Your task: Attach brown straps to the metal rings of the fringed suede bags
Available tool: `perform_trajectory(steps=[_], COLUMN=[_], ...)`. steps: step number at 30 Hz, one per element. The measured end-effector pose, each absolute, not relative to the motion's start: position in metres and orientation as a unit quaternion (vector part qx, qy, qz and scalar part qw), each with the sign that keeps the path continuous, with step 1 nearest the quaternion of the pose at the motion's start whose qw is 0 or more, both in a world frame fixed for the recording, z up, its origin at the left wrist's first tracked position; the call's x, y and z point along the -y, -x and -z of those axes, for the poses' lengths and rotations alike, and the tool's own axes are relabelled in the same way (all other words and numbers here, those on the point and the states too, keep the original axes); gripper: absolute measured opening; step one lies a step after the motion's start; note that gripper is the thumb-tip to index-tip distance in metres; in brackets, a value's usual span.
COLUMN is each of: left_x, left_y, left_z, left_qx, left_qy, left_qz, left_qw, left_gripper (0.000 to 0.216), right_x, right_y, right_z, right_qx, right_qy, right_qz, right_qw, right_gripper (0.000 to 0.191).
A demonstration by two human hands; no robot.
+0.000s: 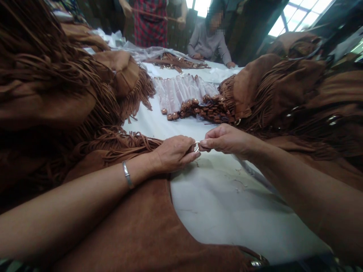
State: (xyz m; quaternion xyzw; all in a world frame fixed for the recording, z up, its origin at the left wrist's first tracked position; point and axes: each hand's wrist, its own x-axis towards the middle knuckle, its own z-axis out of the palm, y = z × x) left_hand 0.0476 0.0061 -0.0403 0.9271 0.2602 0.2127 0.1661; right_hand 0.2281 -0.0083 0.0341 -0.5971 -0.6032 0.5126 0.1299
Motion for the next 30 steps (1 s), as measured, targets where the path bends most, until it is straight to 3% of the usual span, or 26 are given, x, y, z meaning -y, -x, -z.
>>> perform_trajectory(steps=[13,17,22,26,30], left_x=[-0.003,-0.004,-0.004,-0.005,-0.006], left_y=[-0.047,-0.046,-0.047,-0.050,-0.052], left_z=[0.039,0.038,0.038,0.041,0.042], left_qx=[-0.202,-0.206,-0.233,-0.262,-0.235], left_qy=[-0.962,-0.961,-0.950,-0.945,-0.956], left_qz=[-0.150,-0.145,-0.161,-0.162,-0.147], left_qw=[0.108,0.115,0.127,0.108,0.095], left_gripper=[0.027,0.026,0.045,0.040,0.033], right_x=[-0.028,-0.038,-0.030,-0.015,-0.014], right_y=[-0.253,-0.252,-0.242,-0.234,-0.235], right_z=[0.007,-0.004,-0.022,-0.024,-0.022], right_qx=[0.610,0.627,0.596,0.566,0.606], right_qy=[0.414,0.412,0.469,0.533,0.542], right_qz=[-0.673,-0.661,-0.651,-0.625,-0.579], right_qw=[0.062,0.016,0.021,0.071,0.063], right_gripper=[0.034,0.033,0.031,0.027,0.028])
